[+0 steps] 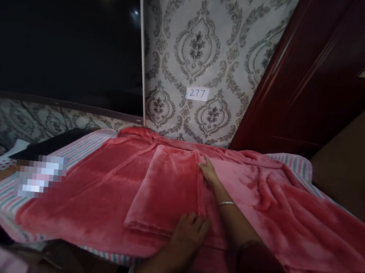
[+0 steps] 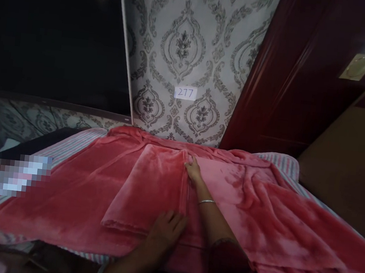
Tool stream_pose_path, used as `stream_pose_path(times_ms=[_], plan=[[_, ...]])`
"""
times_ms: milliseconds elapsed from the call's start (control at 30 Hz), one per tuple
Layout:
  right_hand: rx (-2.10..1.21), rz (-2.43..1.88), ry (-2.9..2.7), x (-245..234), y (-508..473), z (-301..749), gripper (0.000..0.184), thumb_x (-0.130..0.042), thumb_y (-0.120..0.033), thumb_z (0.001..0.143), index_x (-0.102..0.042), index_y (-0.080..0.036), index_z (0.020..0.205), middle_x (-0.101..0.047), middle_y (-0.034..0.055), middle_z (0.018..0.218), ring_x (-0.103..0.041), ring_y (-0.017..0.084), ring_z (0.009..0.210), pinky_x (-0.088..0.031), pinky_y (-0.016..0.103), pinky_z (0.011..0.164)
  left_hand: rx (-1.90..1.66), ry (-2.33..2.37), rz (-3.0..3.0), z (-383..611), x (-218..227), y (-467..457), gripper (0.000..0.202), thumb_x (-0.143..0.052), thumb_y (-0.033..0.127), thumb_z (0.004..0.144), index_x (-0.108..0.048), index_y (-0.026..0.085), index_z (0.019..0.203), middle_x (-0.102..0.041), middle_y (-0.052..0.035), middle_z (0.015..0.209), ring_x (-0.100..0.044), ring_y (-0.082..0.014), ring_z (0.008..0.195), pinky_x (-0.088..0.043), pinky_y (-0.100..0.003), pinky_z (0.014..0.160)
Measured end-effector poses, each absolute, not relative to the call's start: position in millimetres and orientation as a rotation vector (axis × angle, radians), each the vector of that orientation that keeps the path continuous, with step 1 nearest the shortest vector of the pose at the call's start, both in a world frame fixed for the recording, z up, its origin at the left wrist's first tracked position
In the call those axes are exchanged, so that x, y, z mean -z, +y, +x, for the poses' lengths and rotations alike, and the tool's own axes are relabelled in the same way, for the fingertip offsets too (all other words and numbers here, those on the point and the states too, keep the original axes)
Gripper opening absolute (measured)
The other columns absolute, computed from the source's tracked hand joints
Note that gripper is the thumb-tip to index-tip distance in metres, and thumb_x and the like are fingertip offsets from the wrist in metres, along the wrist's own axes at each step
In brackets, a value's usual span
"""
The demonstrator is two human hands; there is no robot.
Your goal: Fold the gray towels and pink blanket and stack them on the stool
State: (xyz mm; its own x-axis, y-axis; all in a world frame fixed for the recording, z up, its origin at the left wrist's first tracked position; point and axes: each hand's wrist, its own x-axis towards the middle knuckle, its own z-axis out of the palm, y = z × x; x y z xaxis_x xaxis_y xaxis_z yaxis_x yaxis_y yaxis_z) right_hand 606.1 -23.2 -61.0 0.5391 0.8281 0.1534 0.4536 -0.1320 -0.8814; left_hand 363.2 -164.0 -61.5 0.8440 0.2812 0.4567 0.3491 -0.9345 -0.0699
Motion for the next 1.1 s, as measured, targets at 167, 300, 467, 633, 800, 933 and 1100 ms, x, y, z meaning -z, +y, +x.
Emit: stream_pose_path(times_ms=[167,300,467,633,800,933,1100], plan=[[-0.427,-1.838,-1.072,43.2,1.9,615.1,0.065,-0.057,-0.034,0.091,-0.043,-0.023,0.153,-0.072,0.007,0.123,-0.07,0.021,0.104,-0.055,0.035,0.094,0.756,-0.494,-2.812,365.5,77.9,-159.3,0.028,-0.063,0.024,0.092,-0.061,0.02,0.12,-0.068,-0.0031,0.1,-0.056,-0.0179,0.084,-0.043,-0.032,0.073],[-0.366,-1.849,-1.122,38.0,18.4,621.4,0.058,-0.054,-0.021,0.088,-0.053,-0.024,0.145,-0.068,0.0045,0.133,-0.066,0.019,0.114,-0.051,0.033,0.101,0.856,-0.487,-2.724,366.2,94.4,-155.5,0.028,-0.064,0.023,0.091,-0.062,0.022,0.119,-0.07,-0.0024,0.101,-0.056,-0.0179,0.085,-0.043,-0.032,0.076],[-0.269,-1.901,-1.14,51.6,19.4,627.4,0.053,-0.049,-0.015,0.086,-0.062,-0.023,0.138,-0.068,0.0053,0.133,-0.061,0.02,0.124,-0.045,0.036,0.109,0.936,-0.447,-2.725,364.0,106.8,-155.5,0.035,-0.062,0.022,0.092,-0.06,0.022,0.126,-0.072,-0.0025,0.106,-0.059,-0.018,0.087,-0.047,-0.032,0.078],[-0.194,-1.953,-1.169,54.3,17.2,630.3,0.052,-0.051,-0.022,0.089,-0.058,-0.022,0.141,-0.066,0.0082,0.135,-0.06,0.023,0.126,-0.044,0.039,0.11,0.891,-0.467,-3.12,345.1,64.3,-149.3,0.044,-0.058,0.025,0.093,-0.056,0.026,0.136,-0.072,-0.0059,0.117,-0.065,-0.0203,0.1,-0.052,-0.033,0.088],[-0.038,-1.948,-1.293,36.0,19.8,617.9,0.056,-0.043,-0.023,0.094,-0.049,-0.017,0.149,-0.049,0.0114,0.153,-0.038,0.026,0.145,-0.03,0.043,0.12,1.058,-0.876,-3.406,348.2,-31.6,-62.7,0.045,-0.032,0.024,0.1,-0.06,0.019,0.135,-0.067,-0.0087,0.133,-0.062,-0.0199,0.121,-0.047,-0.036,0.108],[-0.006,-2.125,-1.43,25.7,18.5,599.2,0.061,-0.038,-0.026,0.097,-0.034,-0.021,0.157,-0.034,0.0079,0.163,-0.024,0.027,0.152,-0.024,0.051,0.121,0.606,-1.315,-3.155,387.4,-55.9,30.9,0.054,-0.035,0.019,0.096,-0.045,0.008,0.148,-0.048,-0.015,0.154,-0.045,-0.0218,0.142,-0.034,-0.036,0.119],[-0.157,-2.328,-1.515,39.6,7.0,590.0,0.062,-0.032,-0.039,0.101,-0.028,-0.017,0.159,-0.024,0.01,0.167,-0.018,0.027,0.154,-0.018,0.055,0.122,0.417,-1.469,-3.013,404.5,-10.7,84.5,0.062,-0.045,0.035,0.096,-0.04,0.007,0.151,-0.032,-0.0228,0.161,-0.023,-0.0355,0.153,-0.016,-0.062,0.122]])
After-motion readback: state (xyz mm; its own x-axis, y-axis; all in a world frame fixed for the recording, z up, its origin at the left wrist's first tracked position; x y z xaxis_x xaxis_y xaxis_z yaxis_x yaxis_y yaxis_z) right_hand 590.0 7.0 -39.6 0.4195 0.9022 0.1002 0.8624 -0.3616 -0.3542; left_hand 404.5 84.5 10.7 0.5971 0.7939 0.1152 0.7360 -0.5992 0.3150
